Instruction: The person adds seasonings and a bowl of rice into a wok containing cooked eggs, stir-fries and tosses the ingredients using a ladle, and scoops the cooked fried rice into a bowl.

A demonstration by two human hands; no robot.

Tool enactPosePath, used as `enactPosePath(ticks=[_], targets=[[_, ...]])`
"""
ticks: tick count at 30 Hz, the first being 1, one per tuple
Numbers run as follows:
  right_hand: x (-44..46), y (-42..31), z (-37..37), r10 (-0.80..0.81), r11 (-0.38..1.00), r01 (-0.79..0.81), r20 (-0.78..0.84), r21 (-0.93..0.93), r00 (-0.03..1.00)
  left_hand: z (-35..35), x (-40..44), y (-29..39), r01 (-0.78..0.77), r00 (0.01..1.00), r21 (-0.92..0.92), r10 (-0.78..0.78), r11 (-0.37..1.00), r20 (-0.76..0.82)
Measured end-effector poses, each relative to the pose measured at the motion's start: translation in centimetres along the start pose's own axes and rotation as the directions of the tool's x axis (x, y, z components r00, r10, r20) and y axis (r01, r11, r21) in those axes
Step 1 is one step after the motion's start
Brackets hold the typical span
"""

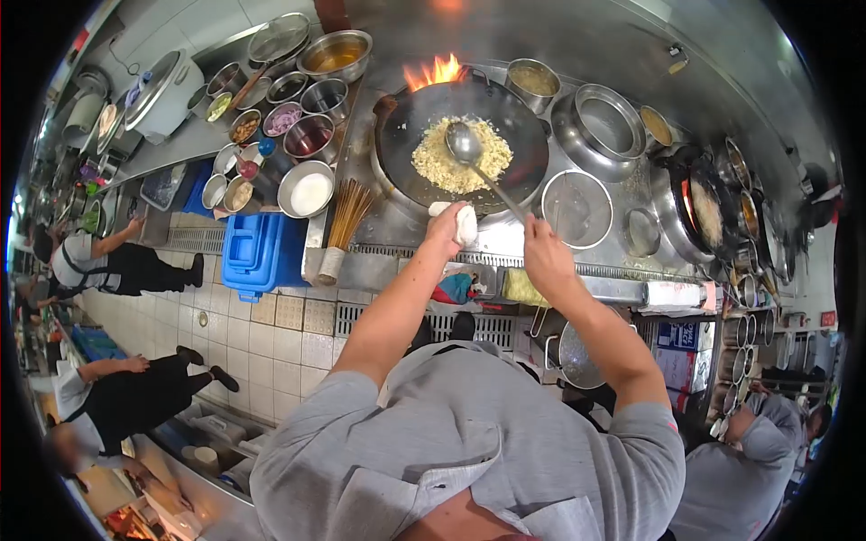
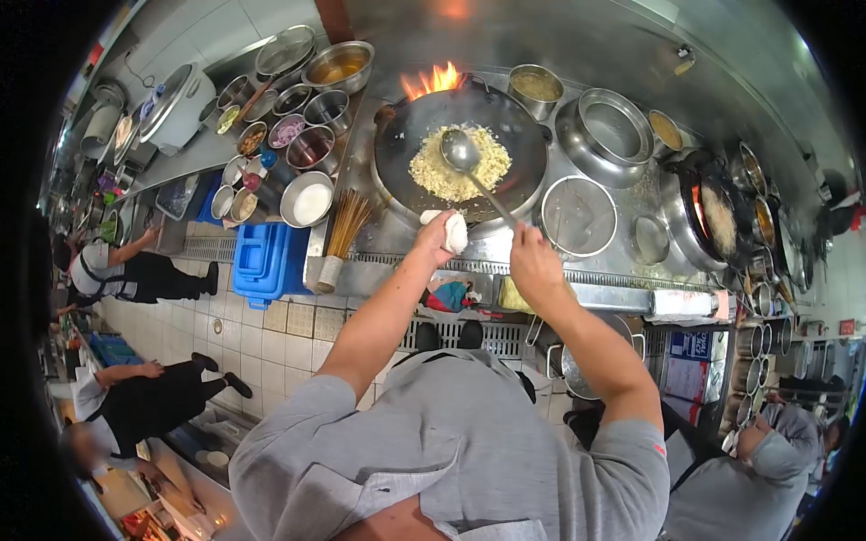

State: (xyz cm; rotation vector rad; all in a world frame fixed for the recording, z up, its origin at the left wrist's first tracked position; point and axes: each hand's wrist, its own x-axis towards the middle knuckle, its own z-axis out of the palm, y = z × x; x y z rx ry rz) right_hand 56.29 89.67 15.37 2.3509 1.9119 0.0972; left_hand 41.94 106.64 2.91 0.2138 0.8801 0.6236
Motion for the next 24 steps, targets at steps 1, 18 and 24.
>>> enactPosePath(ticks=[1, 18, 24], targets=[[-1.9, -0.1, -1.8, 0.056, 0.99, -0.069, 0.099, 0.125, 0.993, -0.6, 1.2, -0.5, -0.006, 0.999, -0.039, 0.007, 0.999, 0.032], [-4.2, -1.6, 0.6, 0.183, 0.551, -0.213, 0.132, 0.807, 0.974, -7.8, -9.5, -6.9, -0.128, 0.989, 0.065, 0.132, 0.99, -0.064], [-12.5, -0.8, -11.5, 0.057, 0.284, -0.603, 0.614, 0.746, 0.787, -1.8, -12.9, -2.8, 0.065, 0.998, -0.052, -0.064, 0.997, 0.029]])
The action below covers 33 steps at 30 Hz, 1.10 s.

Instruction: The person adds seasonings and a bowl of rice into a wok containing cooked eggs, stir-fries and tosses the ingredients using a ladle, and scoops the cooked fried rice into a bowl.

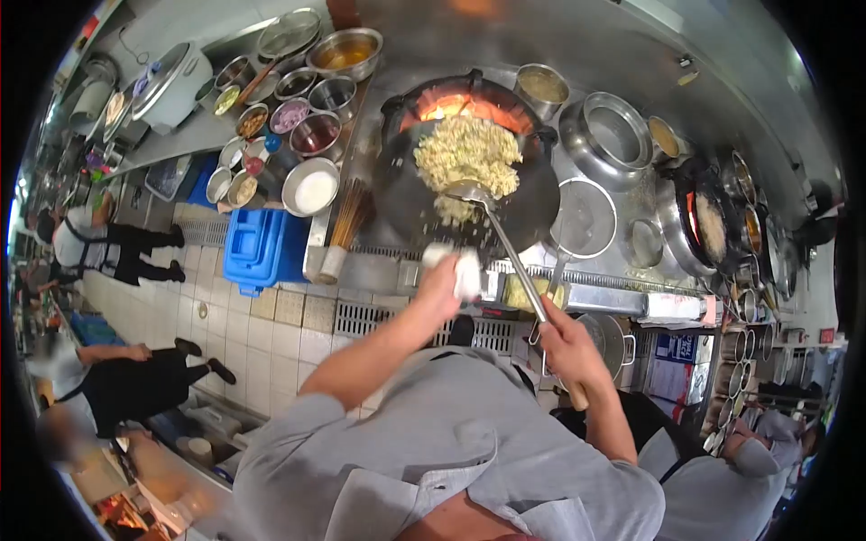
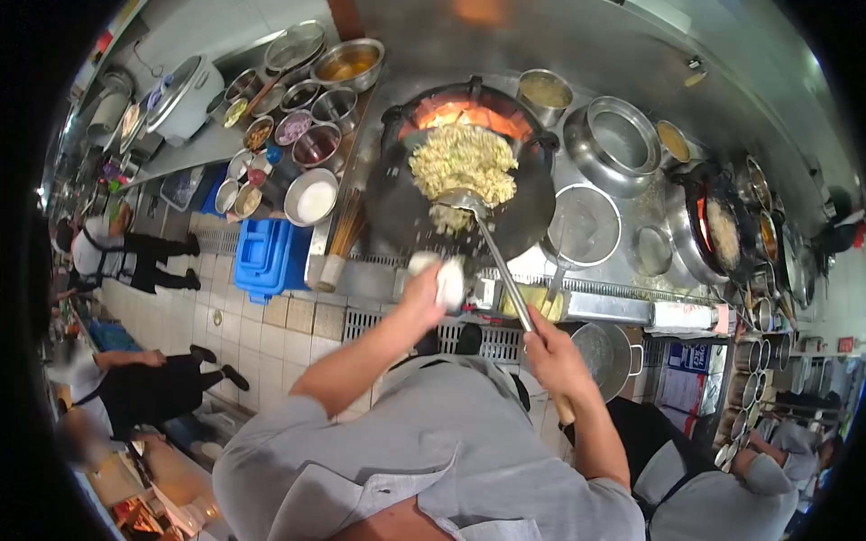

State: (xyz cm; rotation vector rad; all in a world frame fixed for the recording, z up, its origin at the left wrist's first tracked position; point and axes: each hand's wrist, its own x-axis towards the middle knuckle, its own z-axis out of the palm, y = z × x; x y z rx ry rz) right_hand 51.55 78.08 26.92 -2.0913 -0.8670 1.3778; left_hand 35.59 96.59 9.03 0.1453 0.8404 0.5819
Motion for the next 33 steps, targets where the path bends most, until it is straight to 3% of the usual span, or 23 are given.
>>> enactPosePath(ticks=[2, 3, 5, 6, 8, 10, 12, 13, 14, 18, 20, 22, 24, 26, 28, 30, 32, 33], targets=[[-0.1, -1.8, -0.6, 0.128, 0.992, -0.128, 0.051, 0.013, 0.991, 3.7, 3.7, 1.9, -0.135, 0.99, -0.051, 0.132, 0.99, -0.049], [3.0, -0.5, 0.1, -0.049, 0.995, 0.044, -0.047, -0.088, 0.998, 3.5, 5.8, 2.2, -0.168, 0.985, -0.004, 0.168, 0.986, -0.043], [11.0, 4.4, 2.4, -0.395, 0.889, 0.324, -0.183, -0.323, 0.9, 0.0, 9.0, 0.4, -0.226, 0.973, 0.028, 0.225, 0.974, 0.047], [11.5, 4.2, 2.7, -0.402, 0.889, 0.324, -0.212, -0.324, 0.891, -1.8, 8.8, -0.6, -0.221, 0.973, 0.071, 0.215, 0.973, 0.084], [12.3, 2.7, 4.0, -0.424, 0.886, 0.334, -0.27, -0.32, 0.865, -6.2, 6.9, -3.6, -0.183, 0.983, 0.086, 0.183, 0.979, 0.009], [9.0, 3.3, 2.8, -0.54, 0.834, 0.464, -0.276, -0.298, 0.795, -6.5, 1.7, -5.2, -0.193, 0.98, 0.082, 0.196, 0.978, -0.034], [5.7, 5.4, 1.4, -0.514, 0.858, 0.48, -0.326, -0.184, 0.794, -1.7, -2.8, -3.5, -0.239, 0.971, 0.067, 0.24, 0.969, -0.006], [2.2, 4.1, 0.2, -0.29, 0.95, 0.31, -0.247, 0.044, 0.925, 0.5, -2.8, -2.2, -0.191, 0.965, 0.059, 0.199, 0.98, -0.17], [0.6, 2.8, -0.6, -0.142, 0.953, 0.194, -0.222, 0.233, 0.965, -1.1, 1.9, -1.6, -0.087, 0.991, 0.015, 0.088, 0.996, -0.097], [8.0, 3.6, -3.3, -0.226, 0.968, 0.251, -0.357, 0.025, 0.906, 3.8, 6.4, 2.9, -0.144, 0.988, -0.017, 0.143, 0.989, -0.059], [17.6, 6.5, -3.6, -0.476, 0.878, 0.436, -0.44, -0.196, 0.762, 0.7, 11.3, 2.6, -0.153, 0.988, 0.028, 0.153, 0.988, 0.005], [19.9, 0.8, -2.6, -0.123, 0.911, 0.236, -0.322, 0.339, 0.939, 1.5, 9.1, 3.9, -0.147, 0.989, 0.025, 0.146, 0.989, 0.028], [24.0, -2.3, -0.8, -0.075, 0.826, 0.189, -0.228, 0.531, 0.971, 0.9, 7.6, 4.0, -0.149, 0.989, 0.069, 0.148, 0.986, 0.017], [26.8, -3.5, 1.4, -0.217, 0.782, 0.233, -0.098, 0.578, 0.971, -2.5, 4.7, 2.5, -0.161, 0.985, 0.161, 0.168, 0.974, -0.032], [25.4, -4.0, 3.4, -0.273, 0.865, 0.265, -0.044, 0.426, 0.961, -6.4, 0.3, 1.1, -0.126, 0.99, 0.223, 0.137, 0.967, -0.034], [22.9, -3.1, 3.9, -0.353, 0.915, 0.353, -0.036, 0.195, 0.935, -10.2, -4.6, -0.1, -0.08, 0.983, 0.267, 0.121, 0.96, -0.138], [18.8, 0.0, 3.0, -0.466, 0.88, 0.458, -0.043, -0.126, 0.884, -14.0, -8.5, -1.1, -0.047, 0.971, 0.219, 0.096, 0.975, -0.22], [16.1, 1.1, 1.9, -0.47, 0.869, 0.458, -0.022, -0.185, 0.883, -17.9, -9.4, -1.8, -0.073, 0.974, 0.206, 0.115, 0.976, -0.198]])
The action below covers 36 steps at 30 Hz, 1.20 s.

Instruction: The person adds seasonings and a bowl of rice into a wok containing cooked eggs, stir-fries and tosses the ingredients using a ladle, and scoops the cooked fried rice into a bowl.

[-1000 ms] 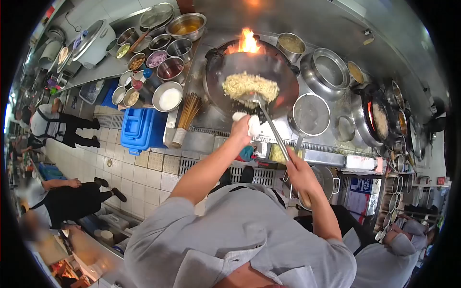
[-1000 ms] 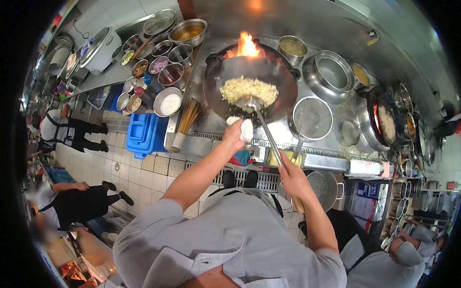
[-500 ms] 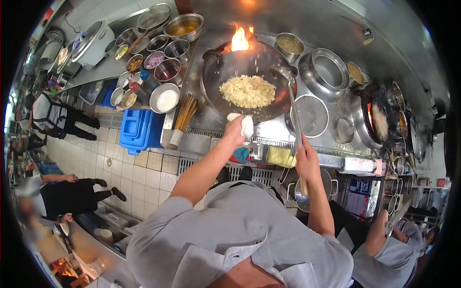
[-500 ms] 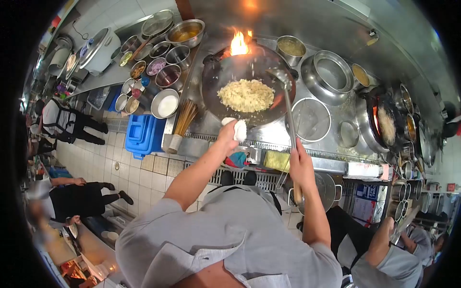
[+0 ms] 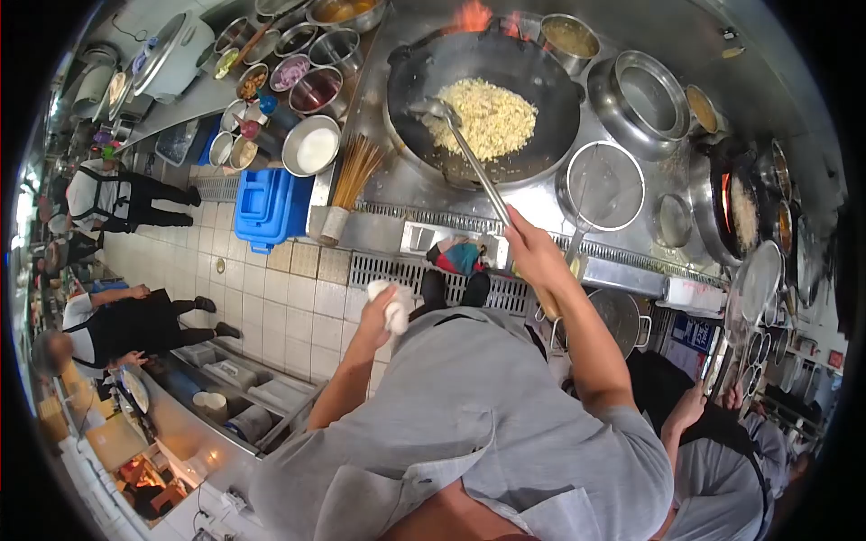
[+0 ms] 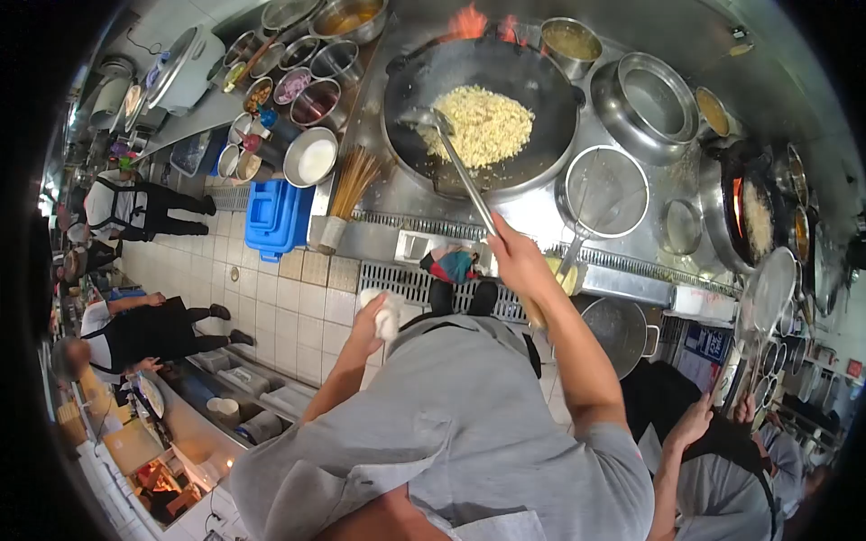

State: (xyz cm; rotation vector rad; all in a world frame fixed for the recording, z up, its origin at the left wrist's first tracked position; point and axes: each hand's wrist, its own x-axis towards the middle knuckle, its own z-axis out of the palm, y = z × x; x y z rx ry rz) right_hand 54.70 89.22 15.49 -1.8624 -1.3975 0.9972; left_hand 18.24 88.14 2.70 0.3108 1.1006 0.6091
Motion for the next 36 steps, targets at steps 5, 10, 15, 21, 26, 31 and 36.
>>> enactPosePath(ticks=[5, 10, 15, 21, 26, 31, 36], targets=[[-9.2, 1.5, -7.6, 0.067, 0.971, -0.061, 0.02, -0.233, 0.998, -6.5, -2.2, -1.0, -0.037, 0.999, -0.134, 0.032, 0.99, -0.04], [-0.9, 5.3, -7.4, -0.095, 0.916, 0.029, -0.146, -0.4, 0.985, -2.1, 2.0, 3.5, -0.216, 0.972, 0.054, 0.22, 0.975, -0.082], [6.9, 5.7, 0.7, -0.025, 0.973, -0.044, -0.298, -0.224, 0.954, 1.0, 8.2, 7.2, -0.431, 0.9, 0.144, 0.435, 0.891, 0.003], [-5.9, 0.1, 0.2, 0.113, 0.983, -0.122, -0.068, -0.136, 0.991, -0.7, 8.1, 7.3, -0.346, 0.926, 0.15, 0.363, 0.926, -0.103], [-3.5, 2.3, -3.0, 0.004, 0.953, -0.032, -0.094, -0.302, 0.996, 0.8, 6.0, 6.1, -0.281, 0.96, 0.045, 0.281, 0.959, 0.003], [7.7, 2.4, 1.1, -0.007, 0.97, -0.043, -0.202, -0.241, 0.979, 3.3, 6.8, 5.5, -0.227, 0.971, 0.073, 0.22, 0.971, 0.094], [-1.4, 2.3, 0.5, 0.078, 0.972, -0.097, -0.095, -0.213, 0.992, 3.2, 5.0, 6.9, -0.177, 0.981, 0.027, 0.174, 0.984, 0.08]])
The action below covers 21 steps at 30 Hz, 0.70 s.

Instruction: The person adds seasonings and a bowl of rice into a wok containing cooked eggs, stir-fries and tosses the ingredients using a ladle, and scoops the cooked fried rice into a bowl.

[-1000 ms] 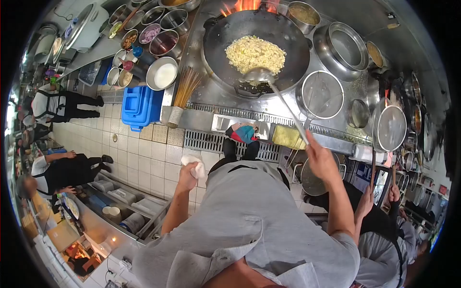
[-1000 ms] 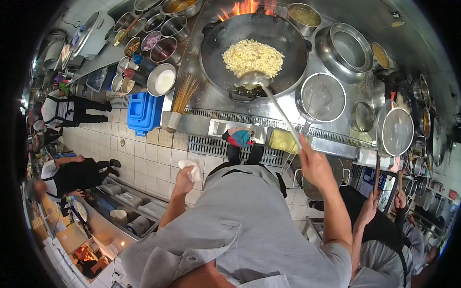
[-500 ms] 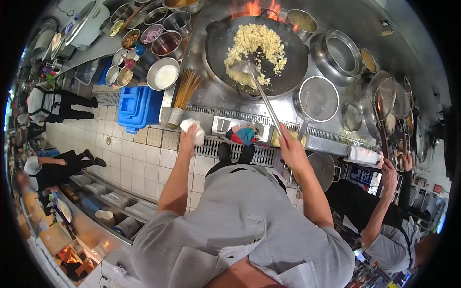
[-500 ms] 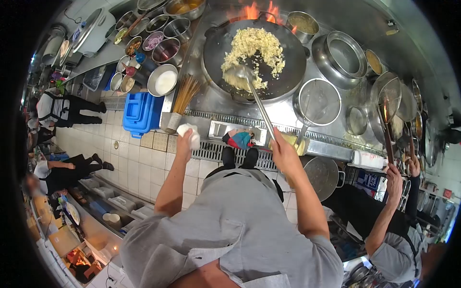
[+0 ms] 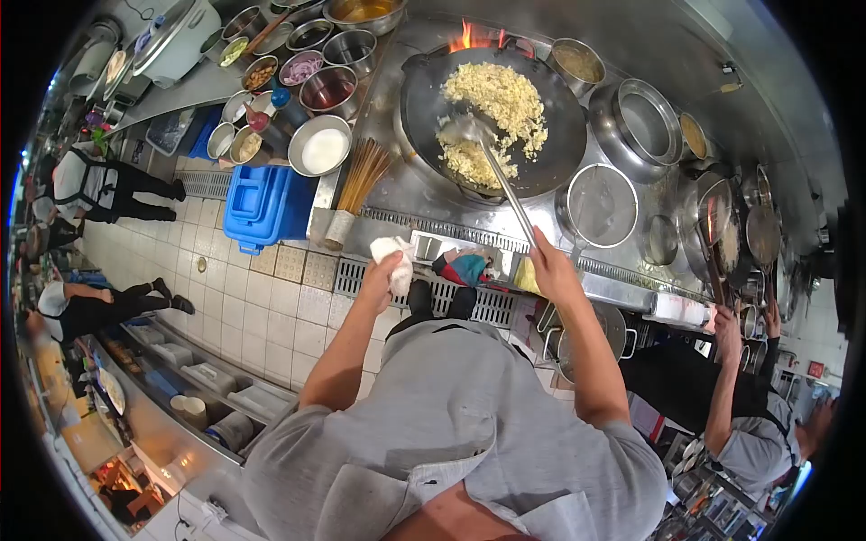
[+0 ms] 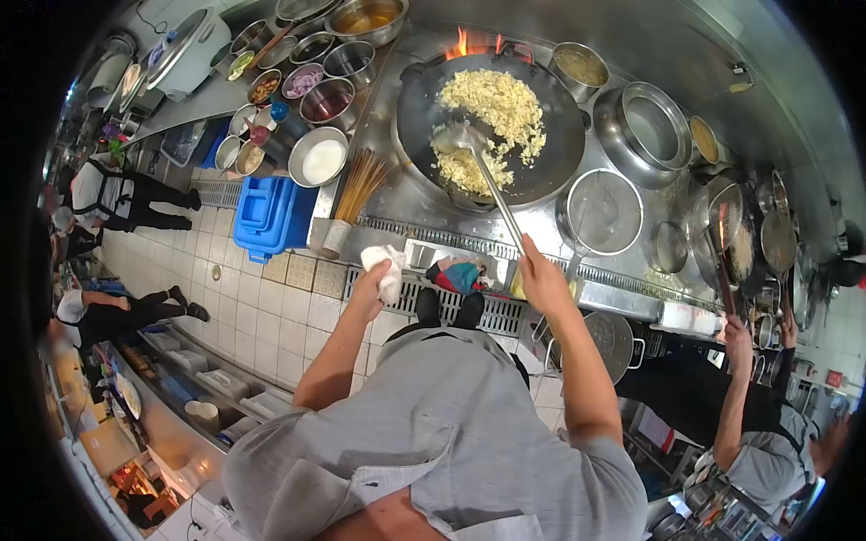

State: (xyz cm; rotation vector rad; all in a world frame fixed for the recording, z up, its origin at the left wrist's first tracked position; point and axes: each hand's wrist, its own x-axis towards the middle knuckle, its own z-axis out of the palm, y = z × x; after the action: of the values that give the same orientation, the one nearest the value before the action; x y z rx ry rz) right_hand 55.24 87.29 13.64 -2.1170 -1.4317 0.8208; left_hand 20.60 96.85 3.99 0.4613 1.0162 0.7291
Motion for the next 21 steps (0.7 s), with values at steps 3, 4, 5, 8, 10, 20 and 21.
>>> enactPosePath(ticks=[3, 4, 5, 8, 10, 20, 21], targets=[[-1.4, -0.8, -3.0, -0.057, 0.994, 0.057, -0.001, -0.093, 0.998, -0.1, -1.2, 0.2, 0.003, 1.0, -0.077, -0.005, 0.997, -0.028], [-1.4, -0.9, -3.5, -0.069, 0.989, 0.068, -0.001, -0.13, 0.998, 0.1, -1.5, 0.3, 0.012, 1.0, -0.087, -0.014, 0.996, -0.021], [0.5, -1.4, -3.7, -0.065, 0.988, 0.063, -0.007, -0.141, 0.998, 0.7, -1.3, 0.6, 0.012, 1.0, -0.099, -0.014, 0.995, -0.012], [5.9, -2.3, -1.4, -0.058, 0.991, 0.053, -0.042, -0.123, 0.997, 0.1, 1.7, -0.9, 0.033, 0.996, -0.065, -0.027, 0.997, 0.086], [7.7, -0.9, 1.3, -0.079, 0.996, 0.073, -0.14, -0.045, 0.987, 1.4, 1.7, -0.4, 0.025, 0.997, -0.084, -0.018, 0.996, 0.078], [3.0, 2.1, -2.5, -0.142, 0.927, 0.109, -0.065, -0.359, 0.988, 3.3, -0.1, 0.5, 0.076, 0.987, -0.161, -0.051, 0.984, 0.151], [3.0, 2.1, -3.1, -0.164, 0.906, 0.135, -0.04, -0.4, 0.986, 4.4, -0.1, 1.1, 0.1, 0.982, -0.152, -0.072, 0.983, 0.177]])
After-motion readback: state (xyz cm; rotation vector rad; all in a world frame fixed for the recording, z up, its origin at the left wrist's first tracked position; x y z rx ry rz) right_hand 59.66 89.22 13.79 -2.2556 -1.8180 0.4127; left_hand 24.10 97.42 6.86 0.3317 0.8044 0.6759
